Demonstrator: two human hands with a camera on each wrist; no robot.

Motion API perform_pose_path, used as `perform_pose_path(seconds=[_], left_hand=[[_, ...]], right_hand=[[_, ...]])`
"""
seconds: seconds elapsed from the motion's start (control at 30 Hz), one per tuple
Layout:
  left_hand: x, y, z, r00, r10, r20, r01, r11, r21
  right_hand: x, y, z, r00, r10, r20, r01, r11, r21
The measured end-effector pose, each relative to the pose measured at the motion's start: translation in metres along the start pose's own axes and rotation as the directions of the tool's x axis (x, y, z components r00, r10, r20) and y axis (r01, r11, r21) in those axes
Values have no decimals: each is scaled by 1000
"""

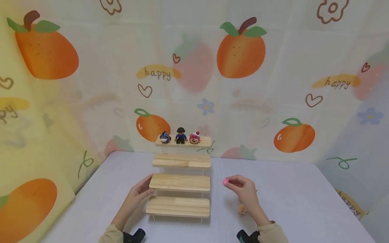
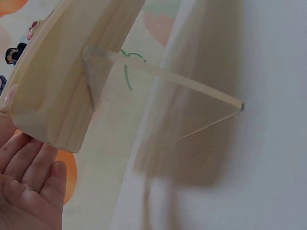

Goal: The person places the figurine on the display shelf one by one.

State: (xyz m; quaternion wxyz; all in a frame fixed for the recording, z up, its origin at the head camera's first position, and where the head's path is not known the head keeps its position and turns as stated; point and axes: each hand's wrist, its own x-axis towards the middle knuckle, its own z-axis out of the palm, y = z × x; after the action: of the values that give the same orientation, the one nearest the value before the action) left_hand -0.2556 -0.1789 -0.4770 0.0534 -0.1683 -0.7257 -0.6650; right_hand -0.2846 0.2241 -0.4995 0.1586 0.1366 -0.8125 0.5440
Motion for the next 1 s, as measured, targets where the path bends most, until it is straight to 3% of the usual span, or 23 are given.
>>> perform_pose_path(seconds=[0.23,0.3,0.33,0.6,0.7,0.83,1.0], left_hand=[[-2,19,3,1000,-6,18,5,1000,11],[-3,21,3,1000,-20,15,20,1000,15],[-3,21,2,1000,-27,13,27,1000,14],[-3,22,3,999,-42,2,42,999,9],[-3,23,4,999,-45,-4,45,999,18],[-1,11,2,999,-42,-19,42,999,4],[0,-2,-1,1000,-24,-18,24,1000,-3]], right_hand=[[8,5,6,997,-54,-59,53,998,-19],[12,5,7,995,-81,-55,78,996,-46],[12,-9,7,993,-110,-41,109,994,-14],[29,2,12,989,-146,-27,146,989,16],[24,-66,12,995,-98,-19,98,995,14],[18,-146,12,999,-17,-28,17,1000,-1],[25,-153,15,995,-92,-28,92,996,-5]])
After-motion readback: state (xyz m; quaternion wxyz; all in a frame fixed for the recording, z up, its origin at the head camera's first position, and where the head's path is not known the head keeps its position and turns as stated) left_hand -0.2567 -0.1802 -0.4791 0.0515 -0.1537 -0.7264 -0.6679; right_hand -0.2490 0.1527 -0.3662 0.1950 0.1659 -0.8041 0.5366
